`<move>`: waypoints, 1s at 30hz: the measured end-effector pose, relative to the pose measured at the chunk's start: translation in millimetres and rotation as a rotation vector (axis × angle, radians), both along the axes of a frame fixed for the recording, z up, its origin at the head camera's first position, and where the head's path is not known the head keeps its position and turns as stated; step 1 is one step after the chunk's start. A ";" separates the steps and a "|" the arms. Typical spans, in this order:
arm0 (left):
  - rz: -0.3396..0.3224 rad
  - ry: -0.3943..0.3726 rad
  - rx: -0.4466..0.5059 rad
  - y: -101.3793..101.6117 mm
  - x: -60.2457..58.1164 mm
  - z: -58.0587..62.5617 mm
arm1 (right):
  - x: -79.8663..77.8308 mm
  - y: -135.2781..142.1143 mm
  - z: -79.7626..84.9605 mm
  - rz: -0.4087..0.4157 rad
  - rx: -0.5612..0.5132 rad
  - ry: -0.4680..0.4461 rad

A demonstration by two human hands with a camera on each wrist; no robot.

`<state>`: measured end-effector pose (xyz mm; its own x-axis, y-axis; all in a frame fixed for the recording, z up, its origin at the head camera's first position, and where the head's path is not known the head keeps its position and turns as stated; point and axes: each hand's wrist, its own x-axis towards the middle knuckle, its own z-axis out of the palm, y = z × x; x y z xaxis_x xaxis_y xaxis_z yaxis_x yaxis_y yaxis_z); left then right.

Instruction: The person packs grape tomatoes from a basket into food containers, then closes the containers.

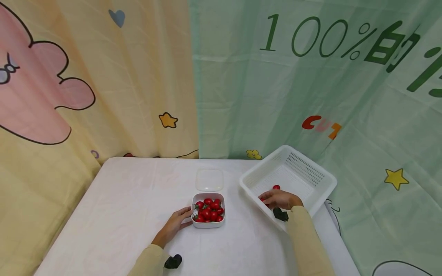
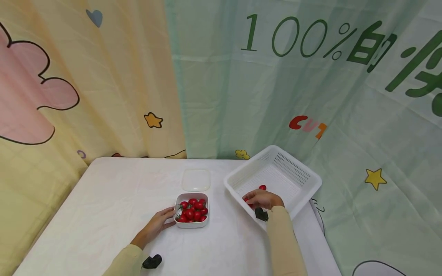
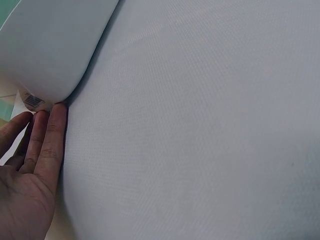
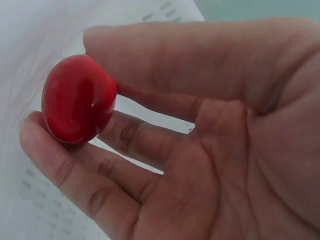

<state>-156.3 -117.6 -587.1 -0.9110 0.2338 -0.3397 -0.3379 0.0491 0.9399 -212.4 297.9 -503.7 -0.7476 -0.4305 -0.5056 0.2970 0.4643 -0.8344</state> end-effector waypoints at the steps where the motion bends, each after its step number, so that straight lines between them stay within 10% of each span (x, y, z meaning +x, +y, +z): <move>1: -0.006 0.004 -0.002 0.0 -0.4 0.1 | 0.4 -0.4 1.1 -0.002 -0.002 0.010; 30: 0.004 0.005 0.011 0.1 -1.3 -1.7 | 10.8 -25.5 30.6 -0.117 0.051 0.306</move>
<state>-157.6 -117.6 -588.9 -0.9137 0.2335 -0.3326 -0.3334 0.0373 0.9421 -201.7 272.3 -473.1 -0.9109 -0.3130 -0.2688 0.0898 0.4853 -0.8697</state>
